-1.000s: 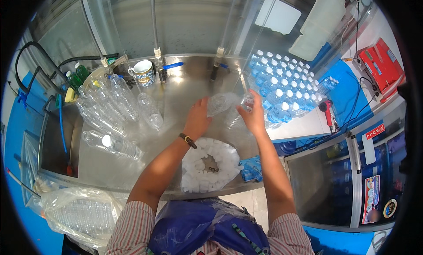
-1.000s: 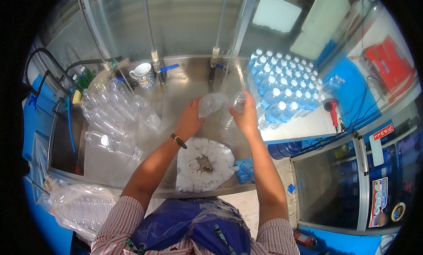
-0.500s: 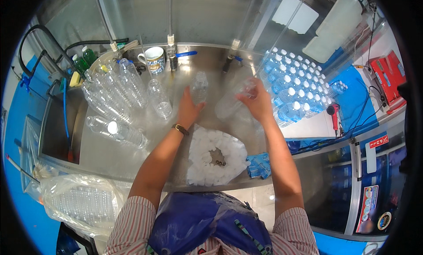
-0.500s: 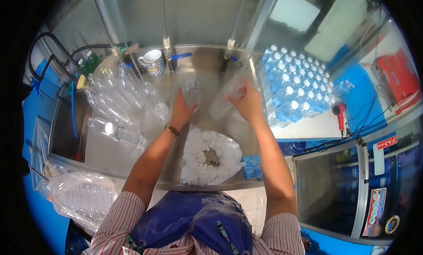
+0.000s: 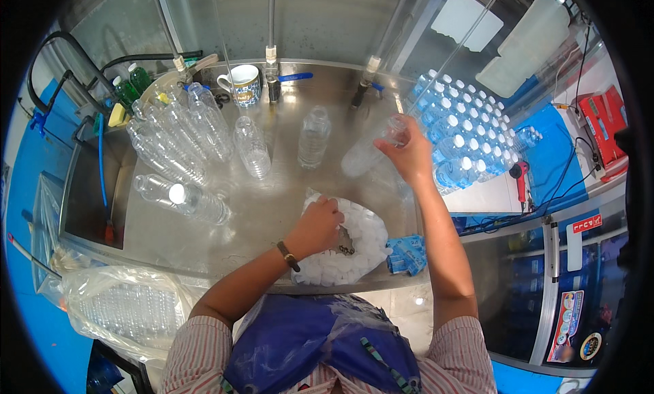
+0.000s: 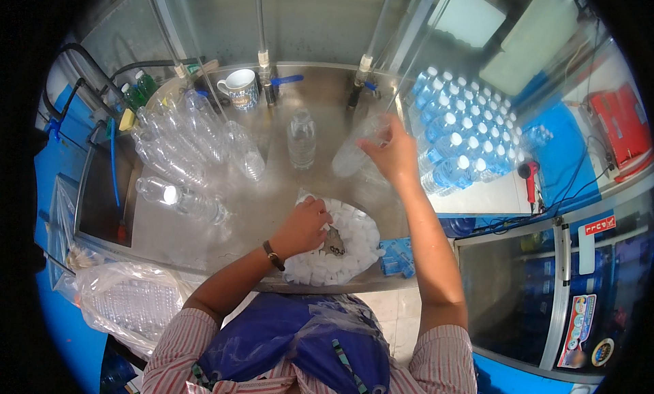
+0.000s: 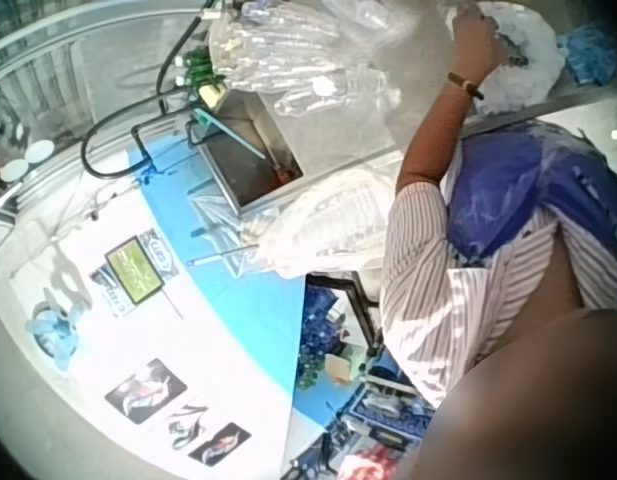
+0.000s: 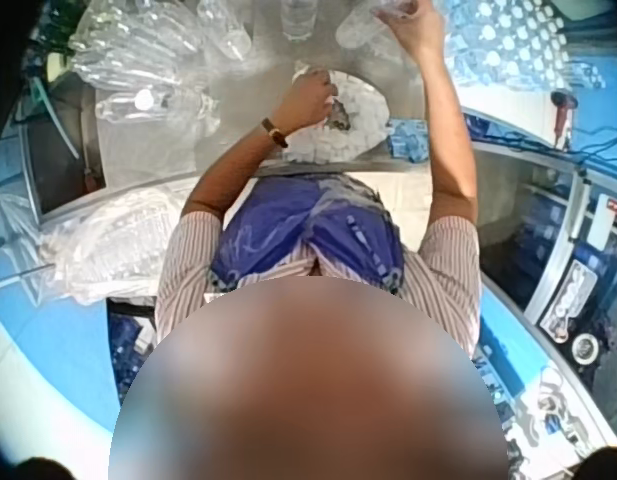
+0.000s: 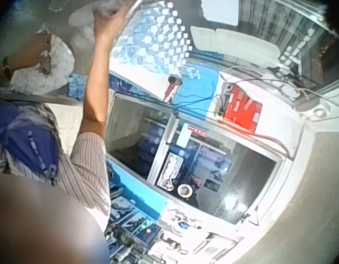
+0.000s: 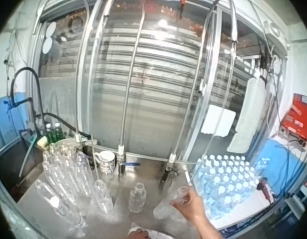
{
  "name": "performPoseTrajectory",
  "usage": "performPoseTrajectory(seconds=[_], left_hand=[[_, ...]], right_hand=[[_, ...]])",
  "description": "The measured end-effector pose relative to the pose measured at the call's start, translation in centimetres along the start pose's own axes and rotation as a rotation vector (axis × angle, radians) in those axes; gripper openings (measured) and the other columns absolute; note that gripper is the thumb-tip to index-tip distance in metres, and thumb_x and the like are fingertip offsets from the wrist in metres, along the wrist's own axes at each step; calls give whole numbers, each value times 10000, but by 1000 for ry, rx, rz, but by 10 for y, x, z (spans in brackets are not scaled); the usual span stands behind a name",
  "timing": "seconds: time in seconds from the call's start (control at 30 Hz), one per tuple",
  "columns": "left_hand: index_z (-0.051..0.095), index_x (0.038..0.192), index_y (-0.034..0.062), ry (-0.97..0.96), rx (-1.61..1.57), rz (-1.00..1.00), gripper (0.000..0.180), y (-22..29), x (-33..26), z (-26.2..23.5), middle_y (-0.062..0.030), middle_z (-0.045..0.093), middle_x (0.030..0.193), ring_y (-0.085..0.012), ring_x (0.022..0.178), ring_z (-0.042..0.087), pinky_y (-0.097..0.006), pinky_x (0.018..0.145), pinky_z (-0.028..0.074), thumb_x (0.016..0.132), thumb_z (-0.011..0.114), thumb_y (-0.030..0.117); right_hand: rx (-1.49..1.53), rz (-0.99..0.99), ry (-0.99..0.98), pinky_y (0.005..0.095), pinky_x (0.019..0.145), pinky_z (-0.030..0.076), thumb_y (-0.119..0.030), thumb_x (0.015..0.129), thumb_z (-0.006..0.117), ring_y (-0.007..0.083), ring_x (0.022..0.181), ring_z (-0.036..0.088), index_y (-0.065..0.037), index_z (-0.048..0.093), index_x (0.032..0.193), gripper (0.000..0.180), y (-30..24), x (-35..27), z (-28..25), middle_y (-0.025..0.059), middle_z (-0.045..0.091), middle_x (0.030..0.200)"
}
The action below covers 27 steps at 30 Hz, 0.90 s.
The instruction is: The person repeatedly picks up empty plastic bottles, fills them with water from a tap, and caps them with white lids. The filled bottles are placed on a nearby surface while empty bottles are drawn from a plastic bag.
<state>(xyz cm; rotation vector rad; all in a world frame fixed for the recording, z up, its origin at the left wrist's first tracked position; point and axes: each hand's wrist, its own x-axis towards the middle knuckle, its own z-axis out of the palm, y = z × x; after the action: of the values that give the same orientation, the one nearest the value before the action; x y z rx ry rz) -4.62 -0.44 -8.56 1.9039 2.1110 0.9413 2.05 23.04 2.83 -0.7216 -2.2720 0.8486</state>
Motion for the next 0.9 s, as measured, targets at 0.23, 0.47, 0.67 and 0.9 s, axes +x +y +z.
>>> performPoseTrajectory(seconds=[0.23,0.47,0.67,0.9], left_hand=[[654,870,74,-58,-29,29,149,4,-2,5,-137,537,1011,-320,1023,523,-409,861,460,730,696,103],[552,926,46,-168,-815,-575,203,-4,1,-27,-42,584,856,-141,731,613,-291,606,484,905,690,193],[570,966,57,84,-893,-715,217,-52,32,-14,-13,574,779,-90,594,500,-246,521,406,966,577,274],[591,1004,15,-11,-1257,-779,163,-66,103,39,-58,564,762,-155,644,573,-280,533,442,899,566,138]], right_hand=[[-32,11,7,359,708,535,-222,692,888,262,774,664,-91,562,1241,652,-6,-1,-2,161,697,956],[-34,-15,72,352,688,532,-235,716,875,230,731,647,-93,525,1308,702,-8,-1,-7,134,683,894],[310,303,-265,294,718,516,-306,903,719,207,834,658,-90,452,1409,611,14,10,-10,154,684,996],[1676,846,-654,347,626,599,-441,1013,490,341,822,664,-19,480,1329,528,96,-30,31,250,622,1134]])
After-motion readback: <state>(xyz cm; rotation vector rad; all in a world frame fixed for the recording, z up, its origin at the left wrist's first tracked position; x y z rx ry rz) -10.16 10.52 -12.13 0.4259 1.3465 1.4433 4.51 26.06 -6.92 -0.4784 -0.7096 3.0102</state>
